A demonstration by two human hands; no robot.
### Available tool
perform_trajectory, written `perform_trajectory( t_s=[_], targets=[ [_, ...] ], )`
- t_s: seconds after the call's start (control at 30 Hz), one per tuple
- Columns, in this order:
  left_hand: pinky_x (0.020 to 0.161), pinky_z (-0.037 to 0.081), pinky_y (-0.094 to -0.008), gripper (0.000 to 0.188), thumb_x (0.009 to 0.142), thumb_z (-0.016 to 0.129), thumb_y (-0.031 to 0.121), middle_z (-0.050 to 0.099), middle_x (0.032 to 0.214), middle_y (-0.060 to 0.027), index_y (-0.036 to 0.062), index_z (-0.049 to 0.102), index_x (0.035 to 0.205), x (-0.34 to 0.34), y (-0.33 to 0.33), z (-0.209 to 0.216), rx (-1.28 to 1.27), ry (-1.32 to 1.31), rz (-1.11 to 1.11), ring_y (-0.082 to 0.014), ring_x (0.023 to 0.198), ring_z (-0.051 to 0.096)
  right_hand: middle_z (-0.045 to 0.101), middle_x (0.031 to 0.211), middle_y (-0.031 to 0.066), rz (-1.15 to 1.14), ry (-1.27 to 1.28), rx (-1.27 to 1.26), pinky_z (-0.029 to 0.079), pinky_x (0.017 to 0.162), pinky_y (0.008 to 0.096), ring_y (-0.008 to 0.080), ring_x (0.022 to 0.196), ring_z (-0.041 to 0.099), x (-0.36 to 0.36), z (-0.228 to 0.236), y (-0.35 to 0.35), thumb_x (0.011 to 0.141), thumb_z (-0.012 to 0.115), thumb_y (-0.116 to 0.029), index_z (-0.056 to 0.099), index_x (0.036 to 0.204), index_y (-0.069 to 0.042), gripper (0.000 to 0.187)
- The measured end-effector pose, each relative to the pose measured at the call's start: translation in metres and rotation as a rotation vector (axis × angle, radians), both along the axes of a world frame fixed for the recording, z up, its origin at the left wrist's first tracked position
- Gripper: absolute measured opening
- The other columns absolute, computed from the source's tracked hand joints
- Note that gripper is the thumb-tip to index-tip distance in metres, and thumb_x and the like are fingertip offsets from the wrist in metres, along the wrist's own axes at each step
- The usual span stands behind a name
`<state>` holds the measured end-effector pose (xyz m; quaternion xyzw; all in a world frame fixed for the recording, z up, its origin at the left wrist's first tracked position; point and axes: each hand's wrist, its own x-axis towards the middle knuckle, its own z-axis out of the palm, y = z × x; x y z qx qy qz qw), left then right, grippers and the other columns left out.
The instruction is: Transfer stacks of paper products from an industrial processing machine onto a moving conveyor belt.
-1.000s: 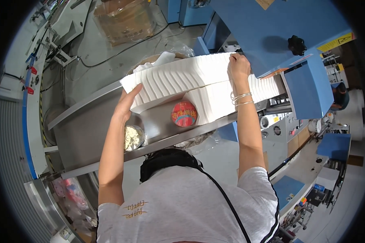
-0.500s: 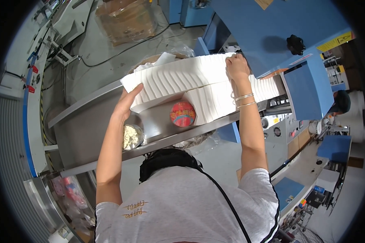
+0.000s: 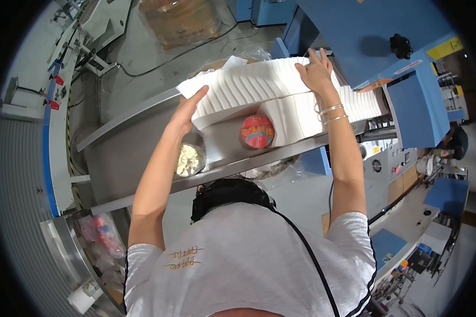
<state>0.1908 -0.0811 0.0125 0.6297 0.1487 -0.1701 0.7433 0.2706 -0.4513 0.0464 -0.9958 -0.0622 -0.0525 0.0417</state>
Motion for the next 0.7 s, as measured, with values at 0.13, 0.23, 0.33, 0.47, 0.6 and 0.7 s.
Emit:
perform_trajectory(
  t_s=[0.13, 0.23, 0.33, 0.47, 0.6, 0.7],
  targets=[
    [0.106, 0.034, -0.039, 0.087, 0.079, 0.073, 0.041, 0.043, 0.141, -0.0144, 0.0015, 0.03, 0.143, -0.003, 0.012, 0.005, -0.04, 0.006, 0.024, -0.0267, 0.131, 0.041, 0.035, 0.15, 0.0115, -0.018, -0.021, -0.08, 0.012, 0.112, 0.0495, 0.036, 0.143, 0.015, 0.003, -0.005, 0.032, 0.094, 0.043, -0.048, 0.076, 0.092, -0.007, 0.053],
    [0.104, 0.036, -0.0388, 0.082, 0.08, 0.073, 0.039, 0.045, 0.14, -0.0135, 0.0015, 0.034, 0.142, -0.01, 0.042, 0.001, -0.112, 0.003, 0.006, -0.0262, 0.129, 0.042, 0.032, 0.152, 0.0102, -0.031, 0.03, -0.096, 0.014, 0.112, 0.0516, 0.0353, 0.143, 0.013, 0.0, 0.0, 0.069, 0.095, 0.041, -0.047, 0.075, 0.099, -0.008, 0.052],
    [0.098, 0.043, -0.0352, 0.064, 0.087, 0.068, 0.032, 0.053, 0.132, -0.0112, 0.0013, 0.042, 0.136, -0.027, 0.096, -0.008, -0.173, 0.002, 0.044, -0.0234, 0.119, 0.053, 0.036, 0.149, 0.0106, -0.016, 0.062, -0.086, 0.017, 0.111, 0.0535, 0.0364, 0.143, 0.015, -0.01, -0.001, 0.121, 0.094, 0.046, -0.046, 0.071, 0.109, -0.009, 0.048],
    [0.101, 0.04, -0.0344, 0.06, 0.091, 0.062, 0.034, 0.054, 0.133, -0.0096, -0.0004, 0.044, 0.136, -0.064, 0.161, 0.012, -0.061, 0.044, 0.051, -0.0227, 0.12, 0.052, 0.042, 0.144, 0.0123, -0.011, -0.124, 0.028, 0.023, 0.109, 0.0488, 0.0345, 0.139, 0.024, -0.046, -0.016, 0.201, 0.088, 0.052, -0.049, 0.074, 0.1, -0.005, 0.05],
    [0.101, 0.039, -0.0342, 0.065, 0.09, 0.063, 0.038, 0.052, 0.136, -0.0091, 0.0, 0.043, 0.138, -0.085, 0.229, 0.017, -0.021, 0.068, 0.038, -0.0226, 0.122, 0.051, 0.046, 0.137, 0.0188, -0.057, -0.142, 0.104, 0.026, 0.104, 0.0495, 0.0331, 0.133, 0.03, -0.097, -0.011, 0.266, 0.086, 0.055, -0.05, 0.074, 0.097, -0.005, 0.05],
    [0.101, 0.039, -0.0343, 0.066, 0.088, 0.065, 0.037, 0.051, 0.136, -0.0097, -0.0001, 0.042, 0.138, -0.098, 0.255, 0.022, -0.001, 0.127, 0.021, -0.0226, 0.122, 0.05, 0.058, 0.118, 0.0189, -0.129, -0.065, 0.25, 0.038, 0.094, 0.048, 0.032, 0.121, 0.047, -0.123, -0.005, 0.286, 0.085, 0.055, -0.053, 0.074, 0.092, -0.005, 0.053]
  ],
)
